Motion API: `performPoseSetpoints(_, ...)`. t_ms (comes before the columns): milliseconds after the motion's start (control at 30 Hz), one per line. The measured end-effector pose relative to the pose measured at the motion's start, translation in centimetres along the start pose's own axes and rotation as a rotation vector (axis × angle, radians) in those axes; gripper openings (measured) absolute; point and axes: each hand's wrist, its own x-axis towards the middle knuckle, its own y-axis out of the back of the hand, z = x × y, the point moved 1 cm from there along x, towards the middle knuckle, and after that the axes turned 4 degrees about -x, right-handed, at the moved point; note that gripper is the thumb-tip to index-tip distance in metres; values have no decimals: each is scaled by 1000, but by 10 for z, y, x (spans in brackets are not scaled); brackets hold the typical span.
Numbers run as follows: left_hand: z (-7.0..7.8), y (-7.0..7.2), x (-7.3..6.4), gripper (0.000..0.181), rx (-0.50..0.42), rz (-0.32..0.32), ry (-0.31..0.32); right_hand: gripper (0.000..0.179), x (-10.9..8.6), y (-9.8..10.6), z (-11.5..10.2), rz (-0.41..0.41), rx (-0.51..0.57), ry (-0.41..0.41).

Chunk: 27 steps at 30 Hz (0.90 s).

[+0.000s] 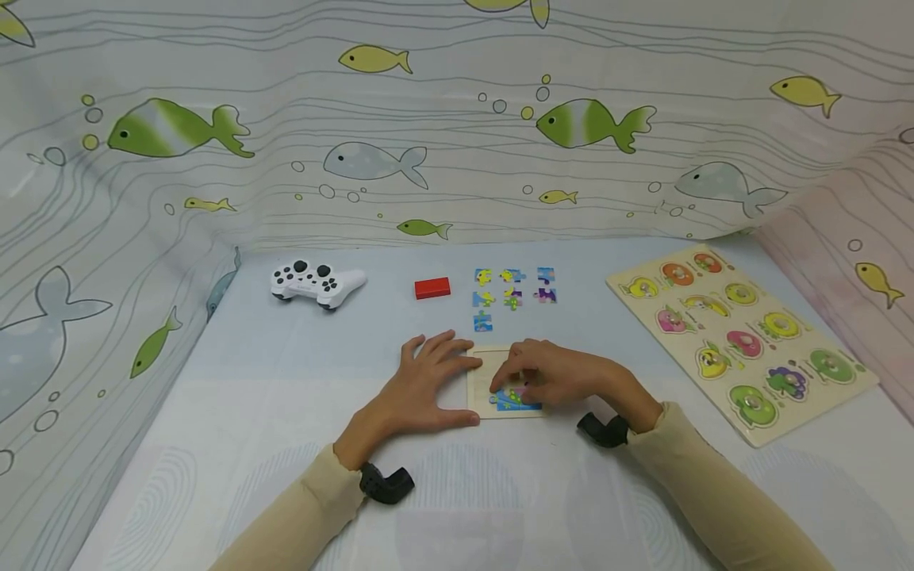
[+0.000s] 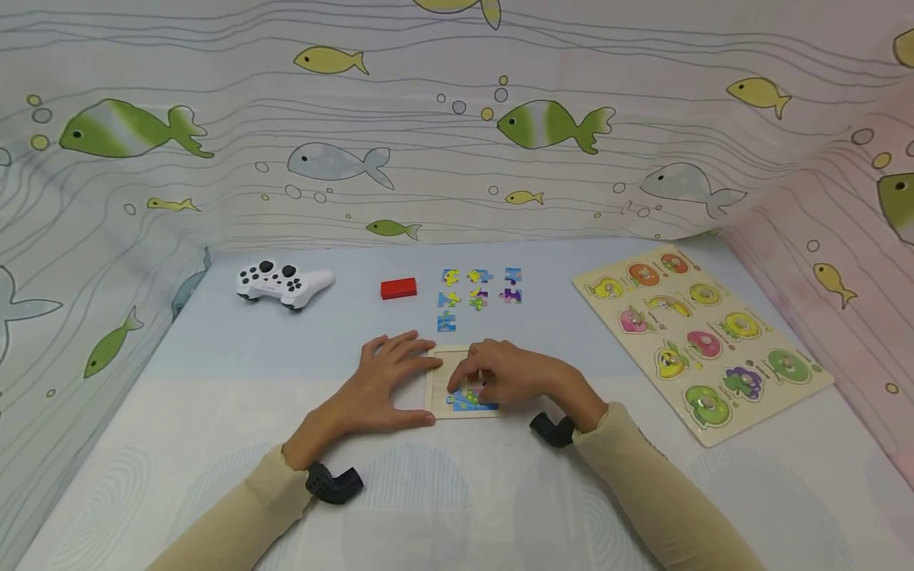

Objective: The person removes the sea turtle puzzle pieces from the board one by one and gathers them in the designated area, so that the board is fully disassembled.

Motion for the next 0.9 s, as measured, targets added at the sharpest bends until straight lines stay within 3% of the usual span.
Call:
performPoseSetpoints(300,1,0,0,76,-12,-19,25,37,0,-2,-4,19,65,12)
performPoseSetpoints(900,0,-1,0,75,5,-5,6,38,0,-3,-2,37,44,15)
